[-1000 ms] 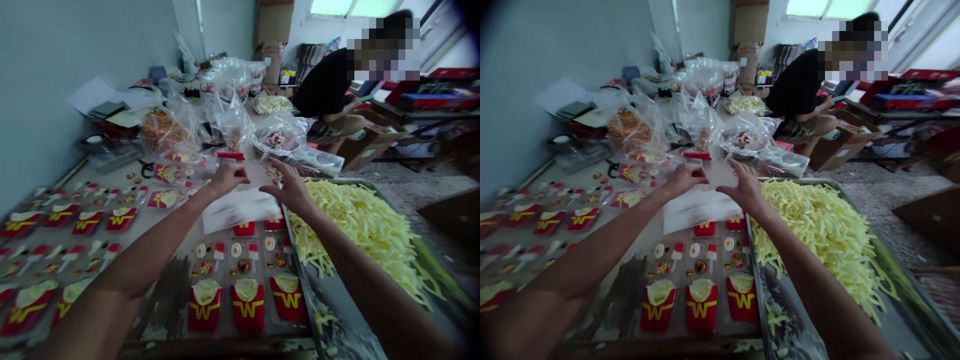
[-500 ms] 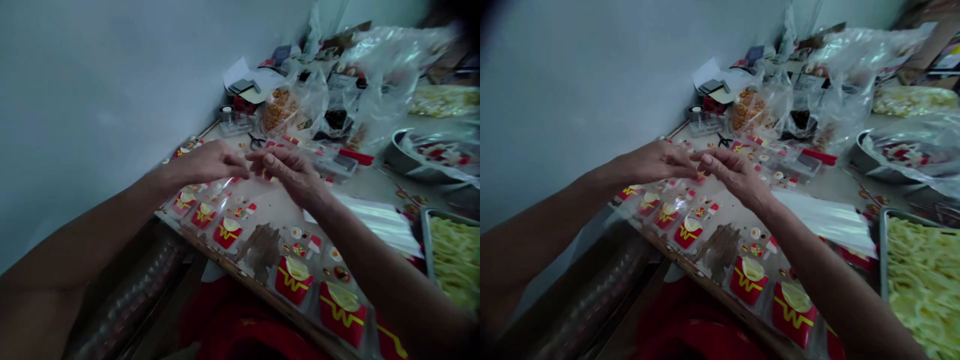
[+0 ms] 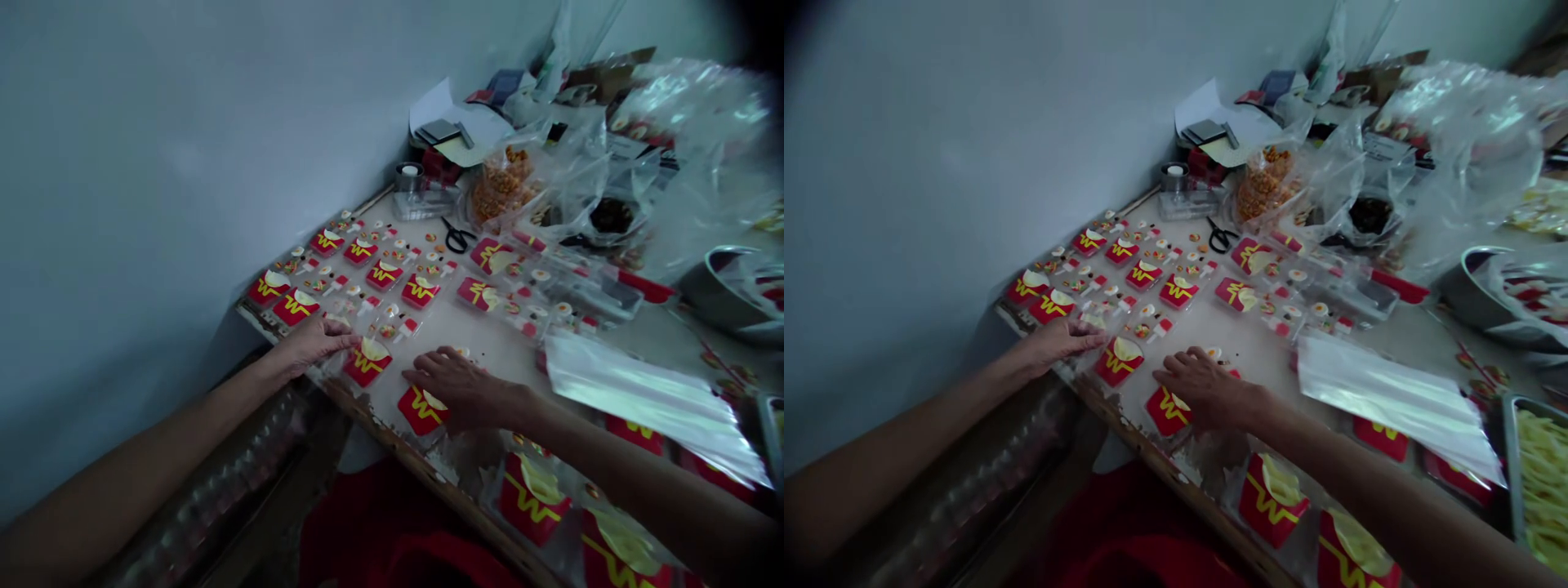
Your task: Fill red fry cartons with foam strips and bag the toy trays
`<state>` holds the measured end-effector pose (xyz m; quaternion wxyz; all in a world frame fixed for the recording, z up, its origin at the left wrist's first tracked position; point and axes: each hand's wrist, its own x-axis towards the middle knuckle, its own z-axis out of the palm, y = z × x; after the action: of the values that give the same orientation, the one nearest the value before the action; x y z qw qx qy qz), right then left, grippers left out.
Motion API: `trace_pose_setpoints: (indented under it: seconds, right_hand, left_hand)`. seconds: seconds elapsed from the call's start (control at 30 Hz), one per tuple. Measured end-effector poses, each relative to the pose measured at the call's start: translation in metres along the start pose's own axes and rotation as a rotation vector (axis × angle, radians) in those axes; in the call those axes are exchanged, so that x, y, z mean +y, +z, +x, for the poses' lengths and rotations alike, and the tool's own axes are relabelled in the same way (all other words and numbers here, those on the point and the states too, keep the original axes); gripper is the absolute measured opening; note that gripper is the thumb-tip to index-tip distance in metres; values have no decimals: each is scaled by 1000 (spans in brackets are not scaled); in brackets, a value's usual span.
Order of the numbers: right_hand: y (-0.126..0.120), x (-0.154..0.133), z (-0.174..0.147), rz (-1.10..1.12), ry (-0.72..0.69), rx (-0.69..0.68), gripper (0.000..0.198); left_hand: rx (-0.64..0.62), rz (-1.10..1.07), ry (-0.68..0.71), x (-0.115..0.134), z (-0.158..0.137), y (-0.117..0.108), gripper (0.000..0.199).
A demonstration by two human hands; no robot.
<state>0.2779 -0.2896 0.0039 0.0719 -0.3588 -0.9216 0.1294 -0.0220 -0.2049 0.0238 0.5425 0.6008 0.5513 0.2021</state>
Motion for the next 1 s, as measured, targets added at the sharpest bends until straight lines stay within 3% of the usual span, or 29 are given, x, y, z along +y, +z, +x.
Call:
trace_pose_setpoints:
  seconds: [0.1,0.2,0.3,0.4,0.53,1.0]
  right_hand:
    - [6,10,-9,27,33,-85,95]
    - [-2,19,-16,81,99,-23,94]
    - [-31,23,-22,57,163,136,97]
    - [-66,23,-23,-119,303,290,98]
    - [-91,23,-21,-309,410,363,96]
    - [-61,27,-42,-308,454,311,100]
  left_hand:
    - [58,65,3,-2,5,3,35]
    - [147,110,13,1,5,14,32]
    - [191,157,15,7,1,30,33]
    - [163,179,7,17,-6,44,36]
    - [93,214,33,32,-10,57,34]
    - [-160,373,53,48,14,84,34]
